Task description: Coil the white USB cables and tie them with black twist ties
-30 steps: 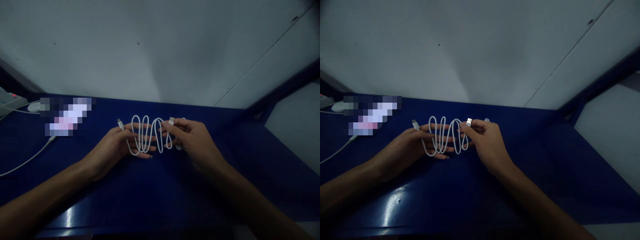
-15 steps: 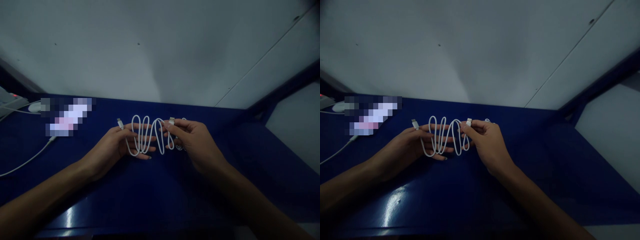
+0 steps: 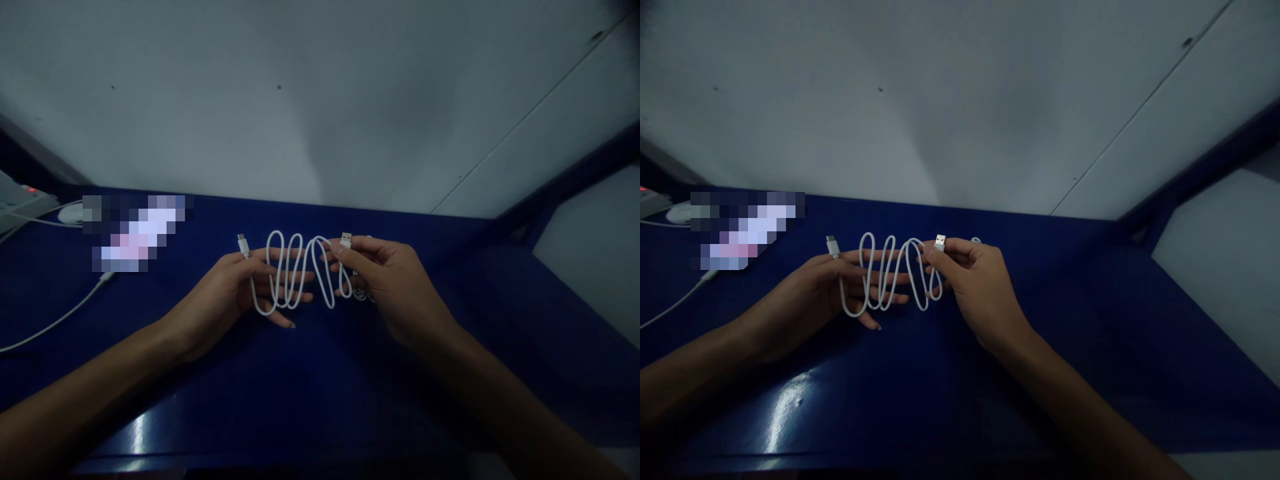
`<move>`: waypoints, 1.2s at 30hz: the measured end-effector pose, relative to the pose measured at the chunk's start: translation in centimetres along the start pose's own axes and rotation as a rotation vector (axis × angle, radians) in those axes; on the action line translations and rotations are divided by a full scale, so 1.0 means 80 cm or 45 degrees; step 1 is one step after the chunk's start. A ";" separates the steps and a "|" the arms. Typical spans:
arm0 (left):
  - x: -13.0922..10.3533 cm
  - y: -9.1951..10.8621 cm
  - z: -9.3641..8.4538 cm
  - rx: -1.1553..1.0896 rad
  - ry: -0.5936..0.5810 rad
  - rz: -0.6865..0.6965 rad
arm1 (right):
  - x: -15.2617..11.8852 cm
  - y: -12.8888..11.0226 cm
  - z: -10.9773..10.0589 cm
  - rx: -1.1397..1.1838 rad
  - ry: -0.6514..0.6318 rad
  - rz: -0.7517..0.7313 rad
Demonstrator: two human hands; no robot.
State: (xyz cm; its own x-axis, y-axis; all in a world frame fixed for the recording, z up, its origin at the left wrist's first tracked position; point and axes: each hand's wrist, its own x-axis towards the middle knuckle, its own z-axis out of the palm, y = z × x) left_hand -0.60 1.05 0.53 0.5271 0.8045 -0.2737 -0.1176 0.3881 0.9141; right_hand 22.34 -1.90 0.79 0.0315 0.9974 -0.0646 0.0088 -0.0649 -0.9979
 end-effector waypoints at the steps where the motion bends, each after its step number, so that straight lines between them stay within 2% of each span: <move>1: 0.000 0.000 0.000 0.002 -0.001 0.001 | 0.000 0.000 0.000 -0.003 -0.001 -0.002; 17: -0.002 0.001 0.001 0.027 0.080 -0.048 | 0.000 0.002 0.001 0.039 0.010 -0.009; 36: -0.002 0.001 0.000 0.049 0.047 -0.027 | -0.001 0.003 0.001 0.077 0.017 -0.017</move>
State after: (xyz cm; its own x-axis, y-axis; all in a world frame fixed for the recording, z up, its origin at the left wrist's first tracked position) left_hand -0.70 0.92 0.66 0.4979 0.8125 -0.3031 -0.0738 0.3879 0.9187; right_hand 22.24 -1.97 0.57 0.0455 0.9976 -0.0516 -0.0509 -0.0492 -0.9975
